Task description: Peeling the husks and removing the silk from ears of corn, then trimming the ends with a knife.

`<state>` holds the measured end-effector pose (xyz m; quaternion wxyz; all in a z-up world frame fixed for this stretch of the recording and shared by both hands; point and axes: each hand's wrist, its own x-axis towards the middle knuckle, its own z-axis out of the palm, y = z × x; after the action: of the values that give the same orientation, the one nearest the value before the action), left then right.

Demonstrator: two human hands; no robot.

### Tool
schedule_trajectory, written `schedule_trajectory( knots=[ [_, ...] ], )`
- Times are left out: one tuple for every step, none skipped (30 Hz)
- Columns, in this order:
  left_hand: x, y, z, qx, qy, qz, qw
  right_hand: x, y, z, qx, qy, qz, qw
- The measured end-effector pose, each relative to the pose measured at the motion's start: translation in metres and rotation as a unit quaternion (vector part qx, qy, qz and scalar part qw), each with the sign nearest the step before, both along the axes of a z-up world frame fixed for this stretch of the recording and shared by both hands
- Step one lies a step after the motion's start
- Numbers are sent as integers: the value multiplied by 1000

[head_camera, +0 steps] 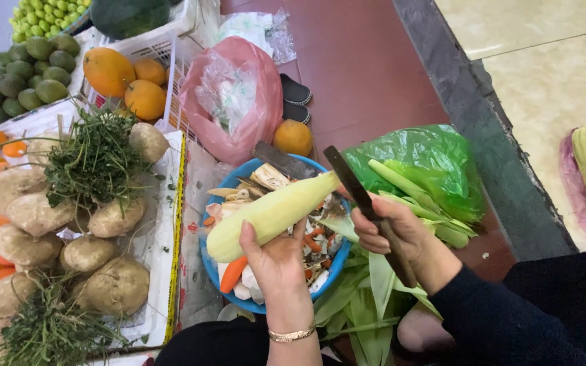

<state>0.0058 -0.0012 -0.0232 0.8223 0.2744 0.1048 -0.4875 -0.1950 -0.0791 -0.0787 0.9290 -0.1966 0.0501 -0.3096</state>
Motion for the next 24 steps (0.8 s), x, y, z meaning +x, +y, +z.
schedule_trajectory(
  knots=[
    [-1,0,1,-1,0,-2,1000,2,-3,4,-1,0,-2,1000],
    [-2,0,1,2,-5,-5,1000,4,-6,8,-10,2,-10,1000],
    [-2,1,1,7,-8,-6,1000,7,-8,11,-18,5,-16,1000],
    [-2,2,0,7,-8,-6,1000,5,-10,11,-18,5,-16,1000],
    [-1,3,-2,-4,-29,-9,1000,5,-12,11,-16,38,-33,999],
    [-1,4,-3,-14,-51,-11,999,5,-13,10,-15,70,-49,996],
    [-1,4,-3,-14,-50,-10,999,7,-12,14,-15,71,-48,996],
    [0,5,-3,-14,-55,-9,998,9,-10,19,-25,132,-72,988],
    [0,5,-3,-16,-60,-8,998,11,-9,23,-35,193,-96,976],
    [-1,4,-3,-16,-59,-7,998,14,-8,27,-36,194,-95,976],
    [-2,4,-3,-17,-65,-8,998,17,-6,31,-80,251,-127,956],
    [-3,4,-3,-19,-70,-8,997,19,-4,34,-123,306,-157,931],
    [-6,5,1,-18,-70,-8,997,24,-4,32,-122,306,-157,931],
    [-9,5,5,-10,-103,3,995,29,-4,29,-128,372,-191,899],
    [-14,7,8,-2,-134,13,991,32,-2,26,-132,438,-222,861],
    [-13,9,10,0,-133,12,991,21,-5,6,-130,440,-222,860],
    [-10,8,13,10,-113,36,993,12,-12,-14,-100,486,-217,841],
    [-5,8,17,20,-93,61,994,3,-19,-32,-70,531,-210,818],
    [2,6,19,16,-97,66,993,-4,-10,-43,-75,526,-209,821],
    [9,5,20,-15,-113,65,991,-10,-2,-54,-115,596,-146,781],
    [11,12,19,-36,-124,63,990,-23,16,-67,-147,663,-76,730],
    [13,14,22,-30,-124,66,990,-24,30,-73,-145,664,-69,731],
    [14,9,26,-18,-41,88,995,-27,38,-77,-196,726,-13,659],
    [14,4,32,-5,43,109,993,-30,45,-80,-243,778,42,578]
  ],
)
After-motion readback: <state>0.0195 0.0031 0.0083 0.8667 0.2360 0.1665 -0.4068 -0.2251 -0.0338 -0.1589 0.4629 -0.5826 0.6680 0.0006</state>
